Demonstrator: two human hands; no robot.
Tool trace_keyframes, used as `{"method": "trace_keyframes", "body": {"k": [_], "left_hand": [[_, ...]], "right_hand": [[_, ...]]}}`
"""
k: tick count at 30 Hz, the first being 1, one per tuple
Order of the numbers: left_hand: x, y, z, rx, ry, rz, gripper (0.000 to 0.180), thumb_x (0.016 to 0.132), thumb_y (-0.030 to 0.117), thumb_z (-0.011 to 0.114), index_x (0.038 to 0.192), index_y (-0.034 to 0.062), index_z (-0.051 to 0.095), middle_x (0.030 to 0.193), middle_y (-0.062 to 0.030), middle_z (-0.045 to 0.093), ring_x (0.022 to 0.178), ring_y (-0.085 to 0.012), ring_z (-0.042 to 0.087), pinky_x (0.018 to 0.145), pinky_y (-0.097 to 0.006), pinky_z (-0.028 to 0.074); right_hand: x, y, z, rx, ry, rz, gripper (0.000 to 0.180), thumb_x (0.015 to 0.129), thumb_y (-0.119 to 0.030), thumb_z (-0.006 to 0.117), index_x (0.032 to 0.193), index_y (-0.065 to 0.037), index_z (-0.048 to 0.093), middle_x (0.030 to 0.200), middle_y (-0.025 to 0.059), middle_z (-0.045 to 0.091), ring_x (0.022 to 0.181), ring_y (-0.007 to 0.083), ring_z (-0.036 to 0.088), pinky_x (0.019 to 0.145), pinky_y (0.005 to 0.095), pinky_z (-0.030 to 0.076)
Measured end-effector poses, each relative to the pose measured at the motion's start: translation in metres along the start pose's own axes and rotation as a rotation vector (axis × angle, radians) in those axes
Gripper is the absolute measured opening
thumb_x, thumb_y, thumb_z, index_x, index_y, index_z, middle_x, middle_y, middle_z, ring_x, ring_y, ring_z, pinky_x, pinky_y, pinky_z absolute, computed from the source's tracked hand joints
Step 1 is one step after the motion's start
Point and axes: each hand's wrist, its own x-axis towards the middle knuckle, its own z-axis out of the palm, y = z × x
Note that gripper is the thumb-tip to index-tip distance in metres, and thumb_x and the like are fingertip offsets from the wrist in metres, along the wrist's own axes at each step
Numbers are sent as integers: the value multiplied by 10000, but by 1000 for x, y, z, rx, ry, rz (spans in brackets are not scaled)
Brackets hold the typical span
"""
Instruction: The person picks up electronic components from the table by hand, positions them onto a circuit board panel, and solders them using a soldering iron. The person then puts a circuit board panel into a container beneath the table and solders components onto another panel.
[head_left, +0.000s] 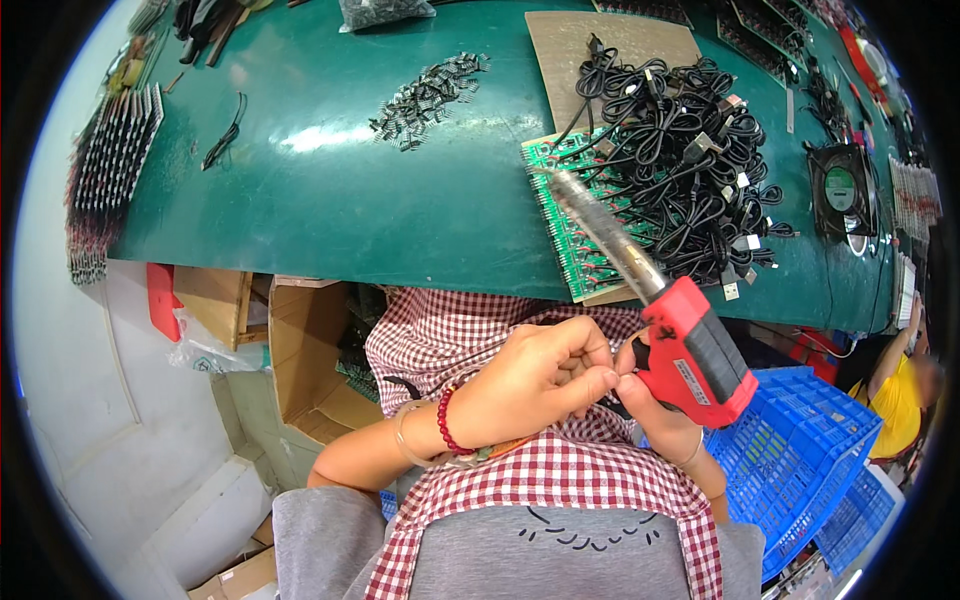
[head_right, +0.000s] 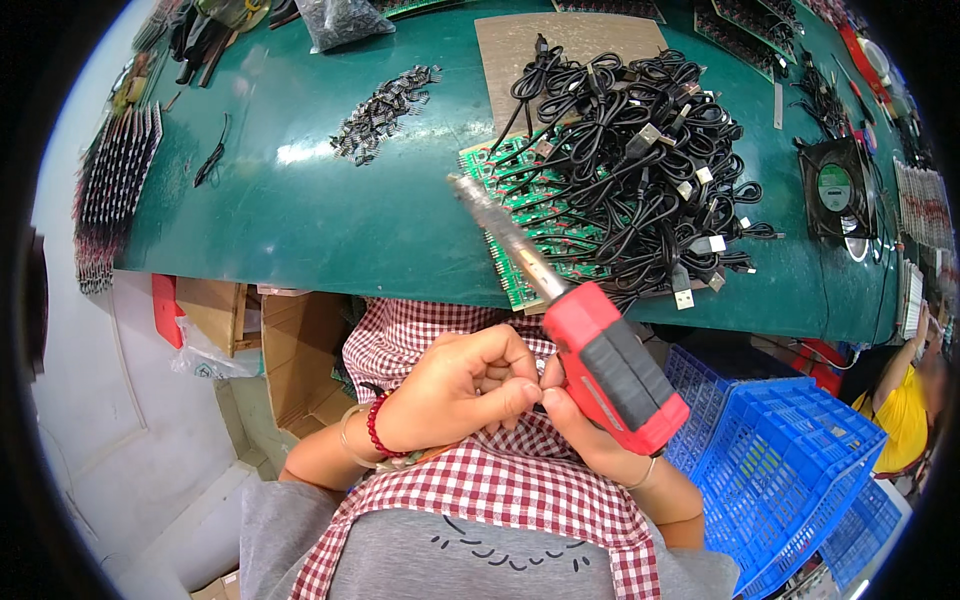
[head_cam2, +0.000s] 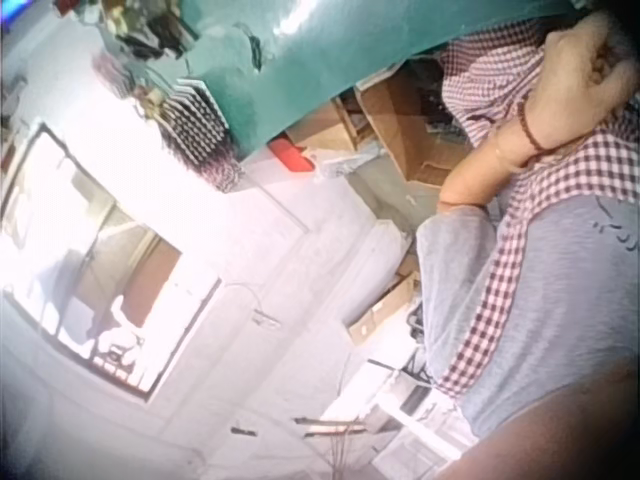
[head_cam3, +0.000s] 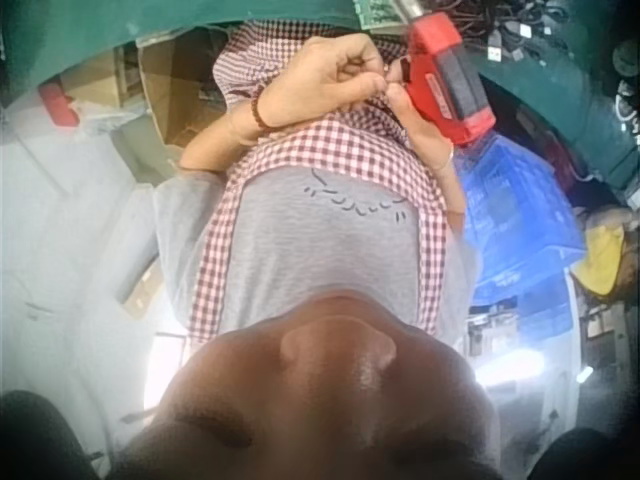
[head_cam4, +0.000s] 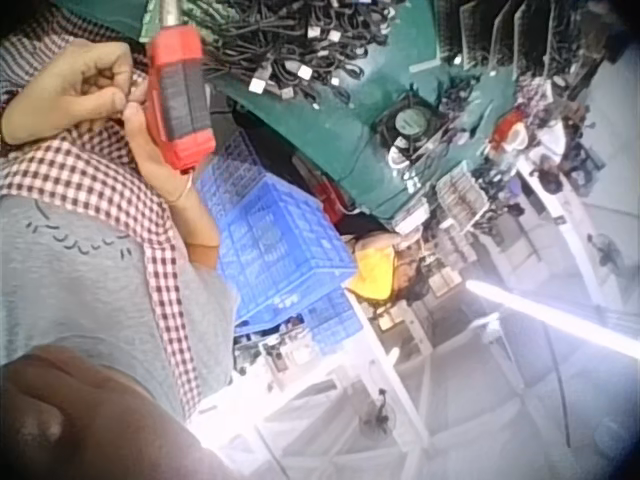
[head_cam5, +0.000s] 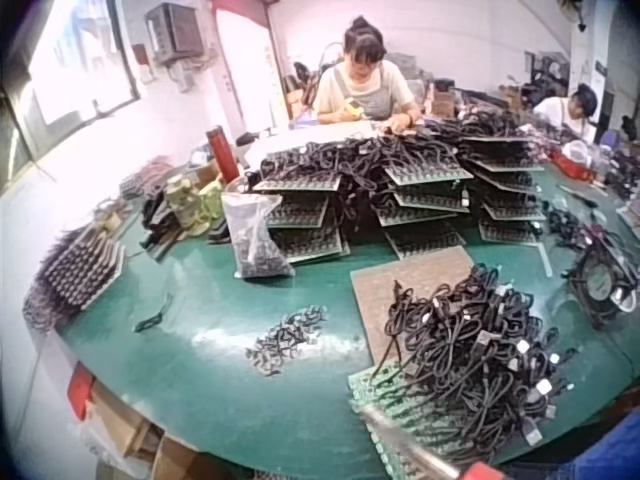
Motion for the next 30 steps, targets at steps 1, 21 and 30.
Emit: {"method": "trace_keyframes", "body": {"k": [1, 21, 30], "left_hand": [[0, -1, -1, -43, 0, -48, 93, 873, 63, 557, 857, -8, 500, 707, -33, 574, 580, -64, 567, 488, -194, 468], [4, -10, 5, 421, 171, 246, 102, 737, 18, 627, 819, -19, 577, 726, -83, 624, 626, -138, 619, 571, -251, 493], [6, -16, 4, 390, 188, 269, 91, 731, 27, 645, 791, -5, 585, 724, -74, 624, 612, -130, 613, 560, -244, 488]], "right_hand": [[1, -2, 0, 18, -5, 29, 367, 794, 14, 577, 1111, -22, 396, 852, 52, 513, 743, 99, 489, 640, 239, 427], [-4, 6, 3, -159, 131, 150, 212, 774, 11, 605, 964, -26, 519, 869, 74, 504, 765, 162, 509, 646, 291, 418], [2, -5, 10, -81, 101, 76, 80, 867, -13, 506, 941, -38, 492, 783, 0, 478, 701, 58, 465, 593, 218, 395]]}}
